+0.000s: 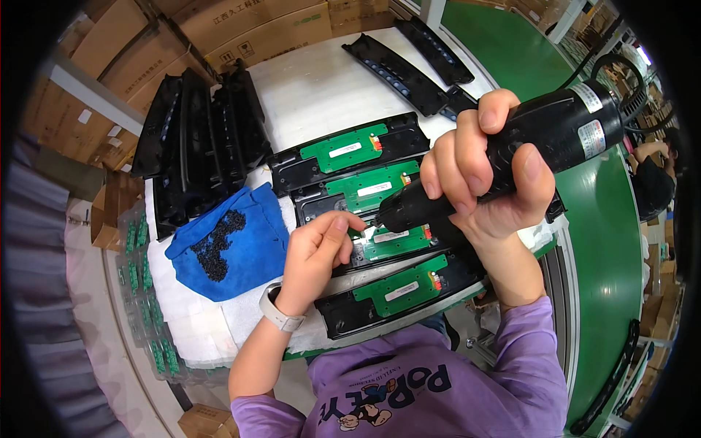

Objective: The recorder is assembling components into toner cartridges using an electric screwdriver at a factory workbench.

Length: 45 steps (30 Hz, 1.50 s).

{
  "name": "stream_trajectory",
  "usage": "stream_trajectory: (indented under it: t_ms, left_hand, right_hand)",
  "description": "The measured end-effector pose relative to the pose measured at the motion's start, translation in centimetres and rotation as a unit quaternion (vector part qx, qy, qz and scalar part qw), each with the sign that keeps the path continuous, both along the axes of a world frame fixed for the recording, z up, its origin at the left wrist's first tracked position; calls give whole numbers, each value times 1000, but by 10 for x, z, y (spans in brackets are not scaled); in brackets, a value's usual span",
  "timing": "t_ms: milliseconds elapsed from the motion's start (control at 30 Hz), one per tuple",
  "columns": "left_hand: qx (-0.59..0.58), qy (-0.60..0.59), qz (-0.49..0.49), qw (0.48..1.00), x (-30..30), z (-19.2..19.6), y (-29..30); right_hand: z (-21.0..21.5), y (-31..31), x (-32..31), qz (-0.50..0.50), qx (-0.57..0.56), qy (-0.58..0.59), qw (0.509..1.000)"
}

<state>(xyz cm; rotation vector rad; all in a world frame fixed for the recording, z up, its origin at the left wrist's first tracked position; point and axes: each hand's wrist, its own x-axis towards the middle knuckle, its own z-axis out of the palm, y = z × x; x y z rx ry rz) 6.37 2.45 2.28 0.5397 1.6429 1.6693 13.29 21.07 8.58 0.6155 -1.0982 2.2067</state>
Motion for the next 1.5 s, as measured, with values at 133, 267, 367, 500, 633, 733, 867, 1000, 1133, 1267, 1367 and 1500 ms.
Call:
stream_trajectory:
  t_ms: [133,267,367,500,633,733,867,1000,1133,1267,1367,1500]
  left_hand:
    - [-78,195,55,976,-21,8,-14]
    - [-243,444,122,854,-51,16,-34]
    - [-362,472,62,801,-68,14,-52]
    - [-326,427,85,839,-78,10,-56]
    - [-6,66,140,988,-87,3,-57]
    - [154,-104,189,964,-84,-8,-49]
    - [152,-114,153,970,-69,-15,-39]
    - [119,-151,102,976,-42,-10,-20]
    - [109,-173,46,978,-17,-3,-8]
    - [141,-243,-60,958,-11,-5,-9]
    - [173,-292,-84,937,-11,-10,-7]
    - [172,-239,-50,954,-3,-8,-1]
  right_hand:
    - [0,3,-1,-7,3,-9,1000]
    - [-4,4,-2,5,3,-10,1000]
    - [-6,3,-5,8,11,-21,1000]
    - [-6,5,-5,3,52,-54,997]
    - [-6,5,-5,-4,54,-65,996]
    - [-7,3,-7,-3,33,-57,998]
    - [-7,3,-6,-3,6,-49,999]
    - [-6,4,-5,-2,4,-26,1000]
    - [-3,4,-2,-17,-3,18,1000]
    - [0,3,4,-17,-9,29,999]
    - [1,4,5,-1,22,27,999]
    - [1,5,7,-4,20,22,1000]
